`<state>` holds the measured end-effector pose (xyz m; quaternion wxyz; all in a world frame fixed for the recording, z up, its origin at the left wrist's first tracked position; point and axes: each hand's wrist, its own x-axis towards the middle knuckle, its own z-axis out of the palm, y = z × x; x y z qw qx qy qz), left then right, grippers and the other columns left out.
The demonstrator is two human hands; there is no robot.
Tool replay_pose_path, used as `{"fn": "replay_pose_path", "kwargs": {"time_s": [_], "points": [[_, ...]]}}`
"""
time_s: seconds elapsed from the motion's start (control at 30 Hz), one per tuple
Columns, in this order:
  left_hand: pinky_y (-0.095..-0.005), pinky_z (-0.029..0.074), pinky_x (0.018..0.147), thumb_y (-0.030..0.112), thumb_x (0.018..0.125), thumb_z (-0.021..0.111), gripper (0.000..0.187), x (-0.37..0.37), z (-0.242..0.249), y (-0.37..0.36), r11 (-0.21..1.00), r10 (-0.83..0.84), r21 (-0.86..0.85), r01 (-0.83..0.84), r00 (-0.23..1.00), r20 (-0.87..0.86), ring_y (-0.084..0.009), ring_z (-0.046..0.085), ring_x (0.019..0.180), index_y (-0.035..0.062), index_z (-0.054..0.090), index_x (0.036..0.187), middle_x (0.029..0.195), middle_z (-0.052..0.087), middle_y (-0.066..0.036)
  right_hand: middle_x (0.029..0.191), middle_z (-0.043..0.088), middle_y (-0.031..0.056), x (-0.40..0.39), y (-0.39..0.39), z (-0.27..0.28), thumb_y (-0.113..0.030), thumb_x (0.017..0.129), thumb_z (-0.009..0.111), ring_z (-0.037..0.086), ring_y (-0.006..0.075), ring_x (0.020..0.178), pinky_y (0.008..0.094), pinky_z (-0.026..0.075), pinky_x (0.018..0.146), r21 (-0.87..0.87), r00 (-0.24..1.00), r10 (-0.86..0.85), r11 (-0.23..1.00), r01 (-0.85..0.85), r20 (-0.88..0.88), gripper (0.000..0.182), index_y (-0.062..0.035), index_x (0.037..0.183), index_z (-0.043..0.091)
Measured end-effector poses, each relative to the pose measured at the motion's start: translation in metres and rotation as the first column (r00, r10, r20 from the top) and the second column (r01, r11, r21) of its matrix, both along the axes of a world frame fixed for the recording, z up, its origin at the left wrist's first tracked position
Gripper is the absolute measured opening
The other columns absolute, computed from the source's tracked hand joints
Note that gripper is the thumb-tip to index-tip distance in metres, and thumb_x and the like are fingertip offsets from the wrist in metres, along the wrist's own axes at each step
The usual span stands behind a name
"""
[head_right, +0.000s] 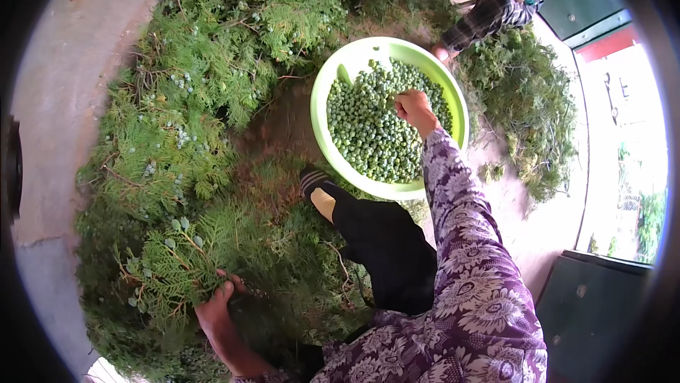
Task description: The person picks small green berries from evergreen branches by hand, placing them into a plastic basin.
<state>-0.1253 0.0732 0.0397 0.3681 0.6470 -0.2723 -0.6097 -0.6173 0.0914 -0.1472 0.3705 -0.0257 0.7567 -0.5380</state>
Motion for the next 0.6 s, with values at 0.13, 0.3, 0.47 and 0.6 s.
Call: {"fn": "replay_pose_path", "kwargs": {"time_s": [0.13, 0.3, 0.47, 0.6], "points": [[-0.0341, 0.050, 0.058, -0.010, 0.068, 0.051, 0.027, 0.014, -0.018, -0.001, 0.984, -0.118, -0.139, 0.110, 0.992, -0.049, -0.0232, 0.058, 0.065, -0.0038, 0.050, 0.095, 0.081, 0.056, -0.014, 0.068, 0.049, 0.0036, 0.007, 0.019, 0.036, -0.001, 0.083, 0.051, 0.047, 0.0093, 0.054, 0.0190, 0.041, 0.043, -0.305, 0.949, 0.003, 0.947, 0.098, 0.314, 0.002, 0.0005, 0.084, 0.051], [-0.0363, 0.052, 0.058, -0.011, 0.069, 0.053, 0.036, 0.021, -0.034, -0.003, 0.971, -0.123, -0.230, 0.070, 0.966, -0.228, -0.0240, 0.059, 0.071, -0.0044, 0.045, 0.104, 0.092, 0.053, -0.013, 0.069, 0.051, 0.0013, 0.064, 0.003, 0.106, -0.002, 0.082, 0.053, 0.045, 0.0081, 0.053, 0.0183, 0.035, 0.042, -0.589, 0.819, 0.335, 0.808, 0.004, 0.465, 0.003, -0.0036, 0.085, 0.054], [-0.0337, 0.050, 0.062, -0.012, 0.065, 0.056, 0.040, 0.023, -0.032, -0.003, 0.962, -0.070, -0.272, -0.027, 0.938, -0.341, -0.0222, 0.059, 0.072, -0.0056, 0.046, 0.102, 0.087, 0.056, -0.012, 0.058, 0.048, -0.0050, 0.175, -0.035, 0.175, -0.010, 0.081, 0.058, 0.039, 0.0033, 0.045, 0.0171, 0.031, 0.040, -0.619, 0.638, 0.503, 0.784, -0.051, 0.584, 0.004, -0.0088, 0.079, 0.055], [-0.0335, 0.049, 0.061, -0.010, 0.065, 0.058, 0.038, 0.037, -0.028, -0.004, 0.964, -0.040, -0.256, -0.073, 0.911, -0.410, -0.0218, 0.059, 0.072, -0.0043, 0.047, 0.101, 0.087, 0.056, -0.012, 0.069, 0.059, -0.0072, 0.269, -0.060, 0.180, -0.008, 0.080, 0.059, 0.035, 0.0006, 0.038, 0.0177, 0.029, 0.040, -0.695, 0.440, 0.674, 0.705, -0.142, 0.594, 0.008, -0.0110, 0.088, 0.060]]}}
